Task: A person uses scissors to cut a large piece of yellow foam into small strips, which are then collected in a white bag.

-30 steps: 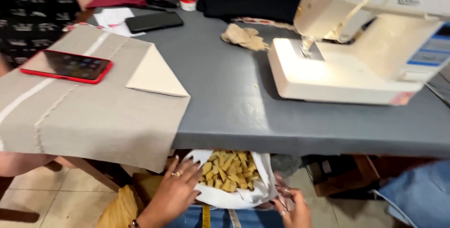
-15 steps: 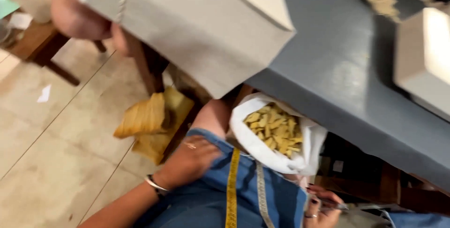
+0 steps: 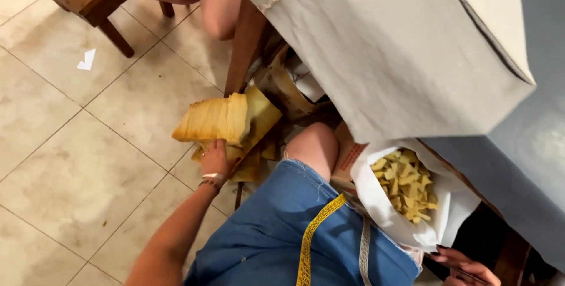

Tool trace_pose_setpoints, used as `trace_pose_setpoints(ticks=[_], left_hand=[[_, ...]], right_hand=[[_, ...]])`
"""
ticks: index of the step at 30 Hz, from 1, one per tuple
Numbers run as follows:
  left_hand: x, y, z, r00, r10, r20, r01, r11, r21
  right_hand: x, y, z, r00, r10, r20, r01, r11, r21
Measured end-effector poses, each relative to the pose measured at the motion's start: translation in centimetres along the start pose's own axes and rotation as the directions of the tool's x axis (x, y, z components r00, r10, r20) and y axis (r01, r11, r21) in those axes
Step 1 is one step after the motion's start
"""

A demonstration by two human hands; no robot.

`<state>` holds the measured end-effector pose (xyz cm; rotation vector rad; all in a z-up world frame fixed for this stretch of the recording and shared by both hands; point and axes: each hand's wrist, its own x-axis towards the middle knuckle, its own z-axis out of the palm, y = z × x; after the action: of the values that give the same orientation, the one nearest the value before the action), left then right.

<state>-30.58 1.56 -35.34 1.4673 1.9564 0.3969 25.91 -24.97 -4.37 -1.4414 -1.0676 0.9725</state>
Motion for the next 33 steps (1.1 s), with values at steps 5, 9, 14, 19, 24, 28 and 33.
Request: trace_pose_setpoints(ticks=[5,9,14,19,24,28,33], left_hand=[[5.7,1.1,3.3,0.297,-0.654,0.696,0.955,0.196,-0.222],[8.4,-2.5,7.5,0.472,-0.466,0.748,0.842,-0.014,-0.540],[8.8,-3.6,7.2,0.597,-0.502,0.625,0.675,-0.107,-0.730],[4.4,-3.4,-1.2,0.822,-0.508,0.258,0.339,0.072,-0.938],[-4.3,-2.6,-14.1,0.956,-0.210,0.204,0.214,0.024,-0.977],[-12.0,2.9,-22.2,0.995,0.068,0.075,0.078,-0.050,-0.996],[-13.5,7.0,-21.2,0.977,0.207,-0.049,-0.010,-0.186,-0.983]], right_hand=[[6.0,4.8,-7.4,0.804,0.021,0.595,-0.346,0.830,0.438],[8.2,10.9,-11.0,0.714,0.155,0.683,-0.338,0.931,0.141],[9.0,16.7,-9.4,0.594,0.344,0.727,-0.273,0.936,-0.221],[11.0,20.1,-3.3,0.432,0.541,0.722,-0.144,0.831,-0.537],[8.3,-5.4,19.8,0.809,0.314,0.497,0.163,0.693,-0.702],[7.7,-11.8,26.7,0.659,0.385,0.646,0.317,0.637,-0.703],[5.5,-15.9,27.0,0.647,0.305,0.698,0.358,0.687,-0.632]])
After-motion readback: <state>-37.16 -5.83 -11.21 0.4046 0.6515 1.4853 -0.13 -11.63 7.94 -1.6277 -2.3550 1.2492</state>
